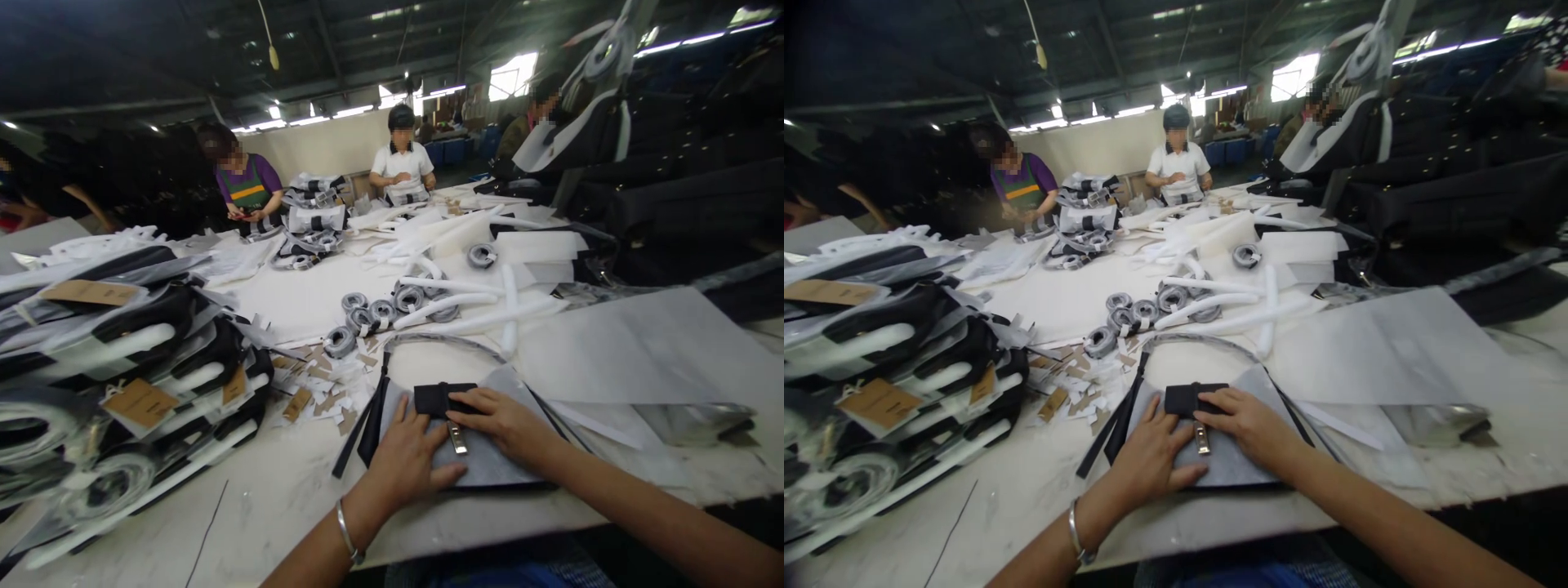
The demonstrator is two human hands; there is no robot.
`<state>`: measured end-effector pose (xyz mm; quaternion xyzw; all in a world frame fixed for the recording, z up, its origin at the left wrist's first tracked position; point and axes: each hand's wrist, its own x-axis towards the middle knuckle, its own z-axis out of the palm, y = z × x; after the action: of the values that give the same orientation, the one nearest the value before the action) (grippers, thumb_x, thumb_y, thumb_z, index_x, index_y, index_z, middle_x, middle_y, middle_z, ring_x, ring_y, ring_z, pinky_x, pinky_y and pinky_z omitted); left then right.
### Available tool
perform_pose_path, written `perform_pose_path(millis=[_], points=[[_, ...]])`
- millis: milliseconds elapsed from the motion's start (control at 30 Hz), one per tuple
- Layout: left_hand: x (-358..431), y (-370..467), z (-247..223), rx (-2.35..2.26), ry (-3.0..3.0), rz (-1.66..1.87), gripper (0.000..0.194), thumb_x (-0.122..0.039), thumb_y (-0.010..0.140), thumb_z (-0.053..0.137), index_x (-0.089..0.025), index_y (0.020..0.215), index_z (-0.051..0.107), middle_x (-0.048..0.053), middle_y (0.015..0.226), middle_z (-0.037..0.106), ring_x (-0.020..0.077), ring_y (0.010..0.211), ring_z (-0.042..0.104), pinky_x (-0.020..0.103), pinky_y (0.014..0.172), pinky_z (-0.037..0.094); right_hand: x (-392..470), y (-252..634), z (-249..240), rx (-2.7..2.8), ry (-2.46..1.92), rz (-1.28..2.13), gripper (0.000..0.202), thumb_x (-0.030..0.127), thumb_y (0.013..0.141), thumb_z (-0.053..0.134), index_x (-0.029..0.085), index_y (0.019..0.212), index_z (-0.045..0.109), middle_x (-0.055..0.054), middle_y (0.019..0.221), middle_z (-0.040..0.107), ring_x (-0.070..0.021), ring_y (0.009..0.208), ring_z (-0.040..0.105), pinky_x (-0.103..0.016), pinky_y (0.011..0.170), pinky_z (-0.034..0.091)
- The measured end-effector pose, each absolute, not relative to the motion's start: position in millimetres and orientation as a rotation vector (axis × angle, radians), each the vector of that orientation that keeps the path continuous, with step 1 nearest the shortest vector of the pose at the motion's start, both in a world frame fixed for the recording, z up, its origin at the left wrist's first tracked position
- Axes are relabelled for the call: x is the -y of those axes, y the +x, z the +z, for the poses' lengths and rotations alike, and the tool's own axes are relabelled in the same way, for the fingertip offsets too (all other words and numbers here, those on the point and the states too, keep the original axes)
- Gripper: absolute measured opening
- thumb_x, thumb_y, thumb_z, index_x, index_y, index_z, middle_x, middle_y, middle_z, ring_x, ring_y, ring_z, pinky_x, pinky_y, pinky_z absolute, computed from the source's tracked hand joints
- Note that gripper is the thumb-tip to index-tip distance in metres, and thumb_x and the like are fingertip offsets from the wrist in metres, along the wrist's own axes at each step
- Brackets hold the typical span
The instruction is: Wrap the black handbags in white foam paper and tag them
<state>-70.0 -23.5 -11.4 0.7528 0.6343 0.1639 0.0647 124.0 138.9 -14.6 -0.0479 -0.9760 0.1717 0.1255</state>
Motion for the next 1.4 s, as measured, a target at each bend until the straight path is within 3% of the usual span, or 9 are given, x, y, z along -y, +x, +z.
perform_pose_path(millis=[167, 300, 433, 500, 700, 1033, 1200, 1400], points=[[26.0, -68.8, -15.6, -1.956, 2.31, 0.499, 0.056, -0.066, 0.087, 0.058, -0.025, 0.126, 0.06, 0.007, 0.106, 0.065, 0.0274, 0.117, 0.059, 0.058, 0.12, 0.024, -132.0, 124.4, -17.7, 2.846, -0.17, 0.36, 0.053, 0.007, 0.091, 0.05, 0.028, 0.139, 0.059, -0.011, 0.146, 0.055, -0.0274, 0.125, 0.055, -0.049, 0.104, 0.048], [33.4, -64.8, -22.6, -2.047, 2.397, 0.718, 0.063, -0.068, 0.087, 0.057, -0.019, 0.126, 0.06, 0.012, 0.117, 0.067, 0.0288, 0.114, 0.062, 0.055, 0.113, 0.038, -127.5, 126.1, -18.6, 2.841, -0.206, 0.3, 0.053, 0.007, 0.09, 0.051, 0.027, 0.138, 0.06, -0.01, 0.145, 0.055, -0.0284, 0.126, 0.054, -0.05, 0.104, 0.048], [42.3, -54.6, -24.6, -2.0, 2.451, 0.83, 0.042, -0.048, 0.097, 0.056, -0.019, 0.128, 0.058, 0.008, 0.109, 0.071, 0.0224, 0.101, 0.066, 0.04, 0.094, 0.053, -122.3, 127.4, -19.3, 2.873, -0.234, 0.263, 0.05, 0.01, 0.091, 0.055, 0.027, 0.138, 0.06, -0.011, 0.146, 0.055, -0.031, 0.128, 0.053, -0.051, 0.102, 0.049], [44.2, -49.8, -24.4, -1.944, 2.473, 0.788, 0.033, -0.037, 0.1, 0.054, -0.022, 0.129, 0.057, 0.006, 0.108, 0.071, 0.02, 0.099, 0.066, 0.035, 0.088, 0.055, -120.6, 126.8, -18.9, 2.887, -0.238, 0.26, 0.048, 0.011, 0.092, 0.056, 0.026, 0.138, 0.06, -0.012, 0.146, 0.054, -0.0319, 0.128, 0.052, -0.052, 0.101, 0.049], [42.5, -45.6, -19.2, -1.911, 2.412, 0.667, 0.024, -0.028, 0.1, 0.052, -0.023, 0.122, 0.062, 0.006, 0.105, 0.069, 0.0201, 0.097, 0.064, 0.036, 0.083, 0.056, -120.7, 122.1, -16.2, 2.878, -0.201, 0.258, 0.041, 0.015, 0.093, 0.058, 0.023, 0.132, 0.065, -0.015, 0.141, 0.057, -0.031, 0.126, 0.053, -0.051, 0.102, 0.048], [50.2, -49.9, -0.8, -1.857, 2.297, 0.512, 0.032, -0.03, 0.096, 0.057, -0.028, 0.129, 0.058, 0.005, 0.121, 0.063, 0.0235, 0.108, 0.059, 0.04, 0.092, 0.054, -123.3, 129.3, -14.7, 2.908, -0.131, 0.303, 0.049, 0.012, 0.091, 0.057, 0.022, 0.139, 0.058, -0.018, 0.146, 0.051, -0.0345, 0.129, 0.049, -0.054, 0.103, 0.045], [49.8, -49.1, -1.7, -1.849, 2.276, 0.505, 0.034, -0.029, 0.097, 0.054, -0.027, 0.131, 0.057, 0.007, 0.123, 0.062, 0.0247, 0.11, 0.058, 0.042, 0.094, 0.053, -126.7, 116.5, -4.3, 2.855, 0.01, 0.541, 0.029, 0.018, 0.099, 0.048, 0.019, 0.113, 0.073, -0.012, 0.109, 0.069, -0.0233, 0.1, 0.062, -0.038, 0.089, 0.051], [50.5, -49.9, -5.6, -1.856, 2.283, 0.55, 0.037, -0.027, 0.096, 0.056, -0.028, 0.132, 0.057, 0.007, 0.126, 0.061, 0.0251, 0.111, 0.058, 0.042, 0.094, 0.054, -135.7, 95.4, 3.7, 2.932, 0.141, 0.658, 0.021, 0.016, 0.097, 0.054, 0.02, 0.097, 0.074, -0.003, 0.094, 0.068, -0.0123, 0.079, 0.064, -0.021, 0.072, 0.048]])
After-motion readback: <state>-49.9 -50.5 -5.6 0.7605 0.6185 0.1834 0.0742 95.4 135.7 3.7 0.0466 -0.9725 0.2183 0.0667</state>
